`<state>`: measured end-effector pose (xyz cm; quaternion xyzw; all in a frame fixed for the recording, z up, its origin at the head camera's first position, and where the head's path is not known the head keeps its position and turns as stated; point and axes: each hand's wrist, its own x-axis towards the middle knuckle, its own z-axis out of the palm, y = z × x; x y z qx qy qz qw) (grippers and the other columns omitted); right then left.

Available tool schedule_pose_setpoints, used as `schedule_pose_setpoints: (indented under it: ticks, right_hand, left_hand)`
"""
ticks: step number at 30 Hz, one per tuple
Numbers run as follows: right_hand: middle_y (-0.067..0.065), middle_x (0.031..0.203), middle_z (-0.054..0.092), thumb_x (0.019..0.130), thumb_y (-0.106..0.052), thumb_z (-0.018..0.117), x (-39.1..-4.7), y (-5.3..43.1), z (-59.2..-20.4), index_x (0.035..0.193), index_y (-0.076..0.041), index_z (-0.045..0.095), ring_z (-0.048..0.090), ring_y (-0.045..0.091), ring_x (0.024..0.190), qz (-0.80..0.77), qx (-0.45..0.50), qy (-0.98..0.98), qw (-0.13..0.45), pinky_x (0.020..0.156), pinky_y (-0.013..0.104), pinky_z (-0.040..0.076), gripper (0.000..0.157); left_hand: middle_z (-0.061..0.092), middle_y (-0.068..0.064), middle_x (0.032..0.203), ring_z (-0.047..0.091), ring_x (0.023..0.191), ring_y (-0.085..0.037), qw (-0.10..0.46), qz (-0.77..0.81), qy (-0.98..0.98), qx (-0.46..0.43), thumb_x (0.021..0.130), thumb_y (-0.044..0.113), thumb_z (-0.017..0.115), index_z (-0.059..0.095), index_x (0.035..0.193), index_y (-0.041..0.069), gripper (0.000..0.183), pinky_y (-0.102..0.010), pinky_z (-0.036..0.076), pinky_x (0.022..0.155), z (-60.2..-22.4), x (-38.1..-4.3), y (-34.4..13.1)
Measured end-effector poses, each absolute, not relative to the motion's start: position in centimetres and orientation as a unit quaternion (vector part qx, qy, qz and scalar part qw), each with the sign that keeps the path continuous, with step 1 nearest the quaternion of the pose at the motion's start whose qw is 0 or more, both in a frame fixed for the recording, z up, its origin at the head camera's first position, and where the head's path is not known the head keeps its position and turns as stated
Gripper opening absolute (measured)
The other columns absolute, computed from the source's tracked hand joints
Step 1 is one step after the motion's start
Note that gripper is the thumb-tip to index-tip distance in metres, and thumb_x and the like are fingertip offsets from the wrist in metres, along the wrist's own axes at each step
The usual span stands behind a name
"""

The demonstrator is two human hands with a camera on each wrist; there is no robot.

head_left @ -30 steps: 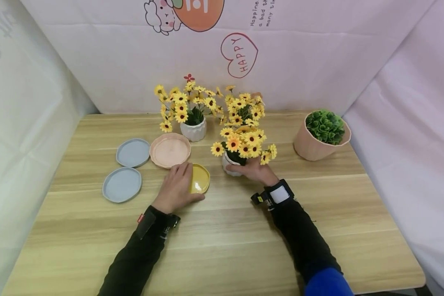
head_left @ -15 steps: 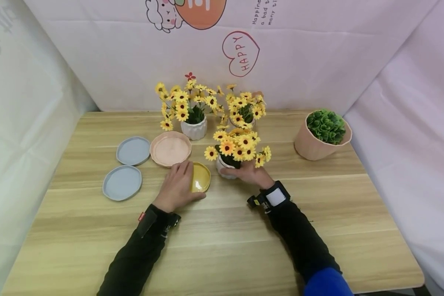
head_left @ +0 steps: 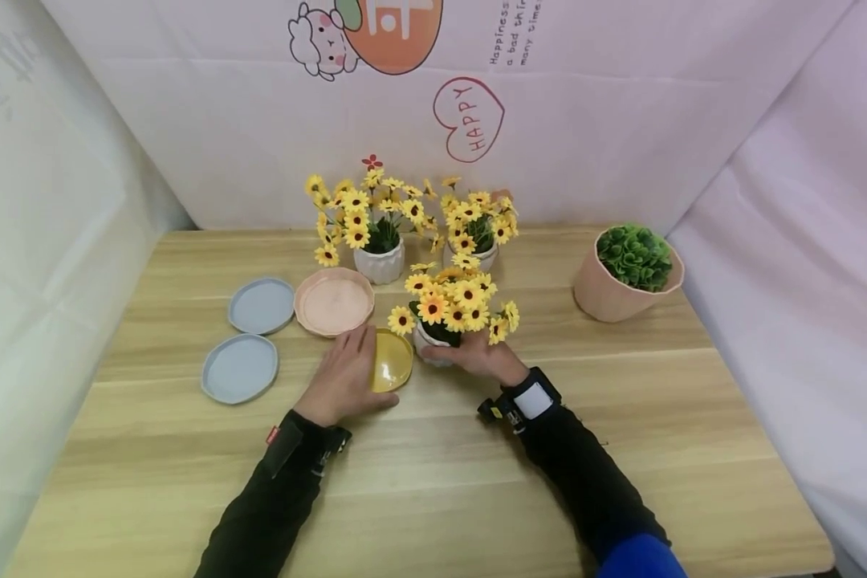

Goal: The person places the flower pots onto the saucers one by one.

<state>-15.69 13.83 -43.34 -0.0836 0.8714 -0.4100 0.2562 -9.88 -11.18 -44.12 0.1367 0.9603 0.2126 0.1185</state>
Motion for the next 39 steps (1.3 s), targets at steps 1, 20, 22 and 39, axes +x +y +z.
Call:
schedule_pose_setpoints:
  ticks: [1,20,22,39]
  right_hand:
    - [0.024,0.174,0.024,0.091,-0.057,0.077,-15.6,13.9,-43.4,0.167,-0.001,0.02,0.024,0.04,0.161,-0.415,-0.089,0.87,0.251,0.132,0.059,0.023,0.11]
    - [0.013,0.173,0.03,0.096,-0.048,0.074,-15.3,13.8,-42.2,0.166,-0.006,0.028,0.03,0.031,0.16,-0.462,-0.152,0.856,0.177,0.131,0.054,0.028,0.094]
    - [0.012,0.175,0.025,0.096,-0.042,0.077,-15.5,13.6,-41.8,0.168,-0.009,0.018,0.026,0.03,0.162,-0.474,-0.176,0.849,0.15,0.132,0.054,0.026,0.099]
    - [0.017,0.168,0.036,0.092,-0.005,0.079,-13.9,8.6,-37.8,0.164,-0.002,0.027,0.034,0.034,0.158,-0.525,-0.275,0.789,0.164,0.133,0.05,0.026,0.09]
  left_hand:
    - [0.029,-0.027,0.168,0.029,0.156,-0.045,0.122,0.215,0.959,0.141,0.079,0.046,0.091,0.023,0.163,-0.009,0.121,-0.059,0.028,0.13,-44.1,-9.8,-11.3]
    - [0.023,-0.028,0.172,0.023,0.16,-0.045,0.163,0.271,0.936,0.156,0.078,0.03,0.094,0.02,0.165,-0.008,0.12,-0.055,0.025,0.132,-43.5,-10.3,-13.2]
    - [0.021,-0.028,0.173,0.022,0.161,-0.045,0.167,0.277,0.933,0.159,0.078,0.031,0.094,0.019,0.165,-0.007,0.121,-0.055,0.024,0.132,-43.4,-10.5,-13.4]
    - [0.051,-0.022,0.152,0.051,0.139,-0.039,0.171,0.342,0.895,0.231,0.078,0.024,0.094,0.036,0.159,0.0,0.102,-0.057,0.04,0.121,-42.7,-11.3,-16.0]
